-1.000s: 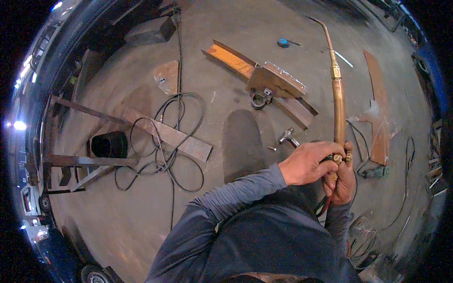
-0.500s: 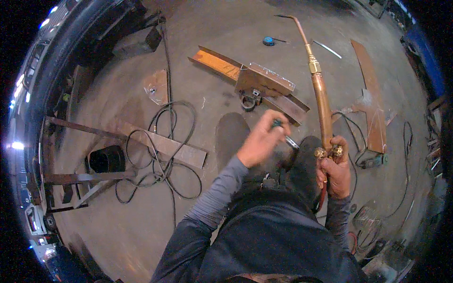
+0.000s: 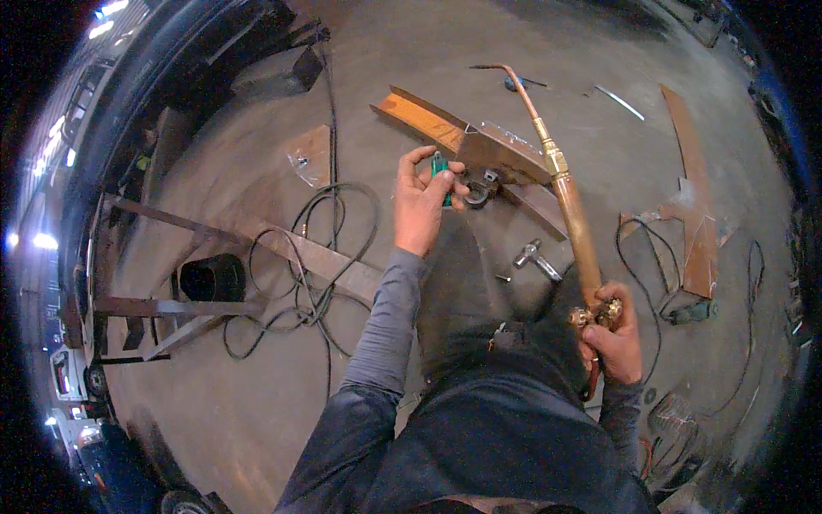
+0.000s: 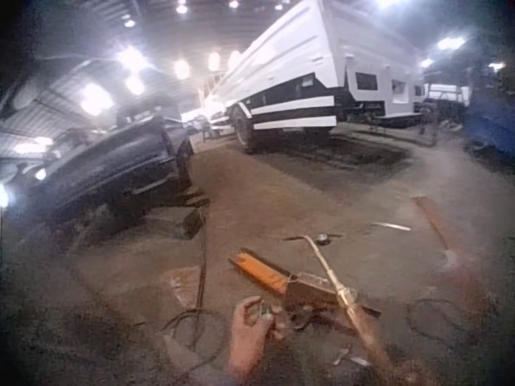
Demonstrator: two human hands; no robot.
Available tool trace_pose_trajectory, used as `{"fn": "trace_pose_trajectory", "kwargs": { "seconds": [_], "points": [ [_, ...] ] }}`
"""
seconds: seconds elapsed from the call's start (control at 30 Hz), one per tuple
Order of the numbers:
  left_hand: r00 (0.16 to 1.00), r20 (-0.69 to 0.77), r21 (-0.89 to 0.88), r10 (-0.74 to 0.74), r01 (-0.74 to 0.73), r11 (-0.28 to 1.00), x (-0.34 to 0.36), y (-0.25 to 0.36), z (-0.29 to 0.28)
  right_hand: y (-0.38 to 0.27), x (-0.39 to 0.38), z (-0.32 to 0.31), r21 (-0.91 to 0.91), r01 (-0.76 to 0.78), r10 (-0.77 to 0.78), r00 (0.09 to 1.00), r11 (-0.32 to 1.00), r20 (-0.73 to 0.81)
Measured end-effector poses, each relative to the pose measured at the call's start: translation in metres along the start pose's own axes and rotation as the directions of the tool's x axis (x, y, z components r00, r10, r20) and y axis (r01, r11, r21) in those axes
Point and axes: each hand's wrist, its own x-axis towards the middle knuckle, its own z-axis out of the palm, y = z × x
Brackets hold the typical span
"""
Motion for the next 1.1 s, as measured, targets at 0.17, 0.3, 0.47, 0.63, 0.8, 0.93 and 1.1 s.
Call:
{"fn": "trace_pose_trajectory", "kwargs": {
  "seconds": [0.17,0.3,0.47,0.63,0.8,0.93,1.1],
  "points": [
    [0.996,-0.087,0.187,-0.017,0.033,0.982,0.011,0.023,-0.002,-0.006,-0.002,-0.001,-0.028,-0.027,0.027,1.0,0.999,0.014],
    [0.987,-0.11,0.237,0.116,-0.087,0.968,0.027,0.018,-0.004,-0.009,-0.002,0.0,-0.019,-0.03,0.031,0.999,0.999,0.011],
    [0.967,-0.102,0.205,0.232,-0.208,0.957,0.04,0.019,0.004,-0.01,-0.001,-0.003,-0.026,-0.037,0.038,0.999,0.999,0.026],
    [0.972,-0.098,0.25,0.215,-0.185,0.95,0.043,0.028,0.011,-0.012,-0.002,-0.008,-0.05,-0.047,0.048,0.999,0.998,0.017],
    [0.973,-0.107,0.273,0.204,-0.168,0.947,0.063,0.021,0.011,-0.01,-0.004,-0.015,-0.079,-0.085,0.086,0.996,0.993,0.012],
    [0.96,-0.149,0.277,0.239,-0.192,0.942,0.088,0.027,0.021,-0.01,-0.003,-0.013,-0.099,-0.063,0.062,0.998,0.993,-0.011],
    [0.964,-0.113,0.411,0.239,-0.174,0.895,0.102,0.035,0.038,-0.013,-0.004,-0.008,-0.042,-0.063,0.064,0.998,0.997,0.029]
  ]
}}
